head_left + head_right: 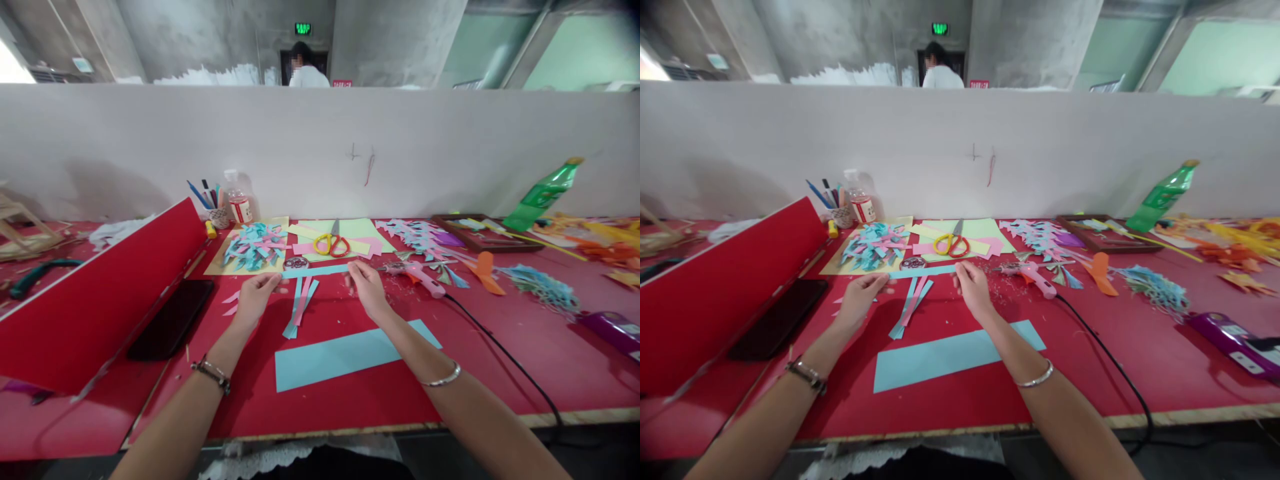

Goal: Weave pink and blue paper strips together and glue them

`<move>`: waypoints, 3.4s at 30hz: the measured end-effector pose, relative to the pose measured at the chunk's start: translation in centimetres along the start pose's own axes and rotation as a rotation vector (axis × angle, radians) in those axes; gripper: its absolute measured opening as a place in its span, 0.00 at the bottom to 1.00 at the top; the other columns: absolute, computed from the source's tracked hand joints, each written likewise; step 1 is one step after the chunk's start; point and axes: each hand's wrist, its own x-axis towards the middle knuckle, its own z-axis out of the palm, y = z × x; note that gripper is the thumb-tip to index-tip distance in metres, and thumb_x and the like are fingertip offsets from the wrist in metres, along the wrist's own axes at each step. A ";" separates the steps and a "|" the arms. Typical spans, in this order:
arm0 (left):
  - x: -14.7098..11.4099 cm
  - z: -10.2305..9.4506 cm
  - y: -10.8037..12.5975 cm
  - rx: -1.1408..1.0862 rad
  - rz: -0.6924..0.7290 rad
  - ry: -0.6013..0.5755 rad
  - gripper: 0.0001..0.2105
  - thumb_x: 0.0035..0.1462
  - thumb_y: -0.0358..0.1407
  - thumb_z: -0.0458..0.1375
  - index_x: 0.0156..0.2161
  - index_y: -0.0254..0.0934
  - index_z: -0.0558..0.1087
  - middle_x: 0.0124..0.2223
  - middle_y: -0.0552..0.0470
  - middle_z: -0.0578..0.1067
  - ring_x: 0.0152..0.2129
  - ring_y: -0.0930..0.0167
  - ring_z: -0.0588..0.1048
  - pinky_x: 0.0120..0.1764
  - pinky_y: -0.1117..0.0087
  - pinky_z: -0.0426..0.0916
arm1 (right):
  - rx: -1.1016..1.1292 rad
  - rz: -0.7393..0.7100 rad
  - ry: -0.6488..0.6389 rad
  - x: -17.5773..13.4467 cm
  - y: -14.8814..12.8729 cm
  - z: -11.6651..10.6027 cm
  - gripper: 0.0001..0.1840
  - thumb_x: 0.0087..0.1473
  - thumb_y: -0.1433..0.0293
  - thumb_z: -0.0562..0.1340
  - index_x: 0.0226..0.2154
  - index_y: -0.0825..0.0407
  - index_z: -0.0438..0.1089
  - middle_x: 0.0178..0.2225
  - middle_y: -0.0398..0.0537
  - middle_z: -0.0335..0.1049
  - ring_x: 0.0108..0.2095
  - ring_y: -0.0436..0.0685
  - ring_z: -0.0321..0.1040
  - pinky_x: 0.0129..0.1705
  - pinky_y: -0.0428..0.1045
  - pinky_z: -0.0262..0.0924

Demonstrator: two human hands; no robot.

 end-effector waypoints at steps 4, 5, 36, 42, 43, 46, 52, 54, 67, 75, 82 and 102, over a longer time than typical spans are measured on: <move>0.0 -0.1 0.1 -0.015 -0.005 0.001 0.13 0.43 0.44 0.57 0.29 0.34 0.71 0.29 0.50 0.76 0.22 0.72 0.73 0.33 0.72 0.65 | -0.099 -0.049 0.004 0.1 0.0 -0.1 0.16 0.49 0.63 0.52 0.15 0.52 0.53 0.15 0.37 0.49 0.17 0.45 0.46 0.19 0.44 0.43; -0.1 0.0 0.1 -0.015 -0.007 -0.006 0.13 0.43 0.44 0.57 0.29 0.34 0.71 0.29 0.50 0.76 0.22 0.72 0.73 0.33 0.72 0.65 | -0.113 -0.050 0.000 0.0 -0.1 -0.1 0.16 0.49 0.63 0.52 0.15 0.52 0.52 0.14 0.36 0.48 0.17 0.46 0.46 0.19 0.44 0.42; -2.7 1.8 1.1 0.254 0.174 -0.541 0.19 0.55 0.44 0.42 0.32 0.34 0.70 0.18 0.54 0.68 0.17 0.74 0.68 0.23 0.74 0.62 | 0.233 0.203 -0.356 -1.1 -0.5 1.3 0.18 0.44 0.56 0.56 0.18 0.51 0.52 0.14 0.34 0.46 0.15 0.43 0.43 0.17 0.42 0.42; -2.1 1.7 0.5 0.167 0.030 -0.531 0.16 0.52 0.45 0.47 0.23 0.35 0.64 0.10 0.62 0.57 0.08 0.80 0.56 0.15 0.78 0.51 | 0.138 0.213 -0.296 -0.7 -0.2 1.0 0.18 0.44 0.56 0.55 0.18 0.51 0.52 0.14 0.34 0.47 0.15 0.44 0.44 0.17 0.43 0.39; -2.1 1.7 0.5 0.172 0.025 -0.534 0.16 0.52 0.45 0.47 0.22 0.35 0.63 0.10 0.62 0.57 0.08 0.80 0.56 0.14 0.78 0.51 | 0.118 0.203 -0.286 -0.6 -0.1 0.9 0.18 0.45 0.56 0.54 0.18 0.51 0.52 0.14 0.34 0.47 0.15 0.44 0.44 0.17 0.43 0.39; -2.1 1.6 0.7 0.216 0.032 -0.542 0.16 0.53 0.44 0.45 0.21 0.36 0.61 0.11 0.61 0.60 0.08 0.80 0.57 0.15 0.78 0.53 | 0.007 0.110 -0.290 -0.4 0.1 0.6 0.17 0.47 0.58 0.53 0.18 0.51 0.53 0.16 0.36 0.49 0.17 0.45 0.47 0.19 0.43 0.43; -2.2 1.5 1.0 0.326 0.110 -0.532 0.17 0.54 0.44 0.45 0.19 0.36 0.61 0.12 0.60 0.62 0.10 0.78 0.60 0.18 0.77 0.56 | -0.163 -0.050 -0.317 -0.4 -0.2 0.2 0.16 0.50 0.61 0.51 0.17 0.52 0.54 0.17 0.38 0.50 0.20 0.47 0.49 0.23 0.44 0.45; -2.2 1.5 1.1 0.363 0.135 -0.544 0.18 0.54 0.44 0.44 0.19 0.36 0.62 0.12 0.60 0.62 0.11 0.78 0.60 0.19 0.77 0.56 | -0.156 -0.020 -0.327 -0.5 -0.3 0.3 0.17 0.50 0.61 0.50 0.16 0.51 0.51 0.16 0.37 0.48 0.18 0.46 0.47 0.22 0.44 0.43; -2.1 1.3 1.4 0.397 0.174 -0.519 0.19 0.54 0.45 0.44 0.18 0.37 0.62 0.13 0.58 0.63 0.12 0.77 0.61 0.20 0.76 0.56 | -0.212 -0.098 -0.315 -0.3 0.1 0.3 0.17 0.51 0.61 0.49 0.17 0.51 0.51 0.16 0.37 0.49 0.19 0.47 0.48 0.23 0.44 0.44; -1.8 1.1 0.9 0.476 0.165 -0.489 0.16 0.55 0.42 0.42 0.20 0.37 0.61 0.13 0.59 0.61 0.13 0.75 0.61 0.20 0.75 0.54 | -0.139 0.026 -0.318 -0.2 1.2 0.4 0.17 0.50 0.59 0.50 0.17 0.51 0.53 0.15 0.37 0.50 0.18 0.47 0.48 0.20 0.43 0.43; -1.3 0.2 0.5 0.956 0.194 -0.254 0.16 0.54 0.42 0.43 0.22 0.37 0.66 0.20 0.52 0.68 0.19 0.72 0.66 0.22 0.74 0.49 | -0.120 0.115 -0.321 -0.4 0.1 0.3 0.17 0.51 0.60 0.50 0.18 0.52 0.56 0.14 0.36 0.49 0.15 0.45 0.46 0.17 0.43 0.42; -2.7 1.4 0.7 1.350 0.182 -0.369 0.33 0.47 0.50 0.52 0.55 0.37 0.51 0.44 0.41 0.69 0.38 0.62 0.70 0.32 0.69 0.63 | -0.838 0.063 -0.586 -4.4 -6.1 -7.6 0.20 0.46 0.63 0.55 0.45 0.48 0.62 0.47 0.49 0.62 0.48 0.57 0.57 0.50 0.52 0.49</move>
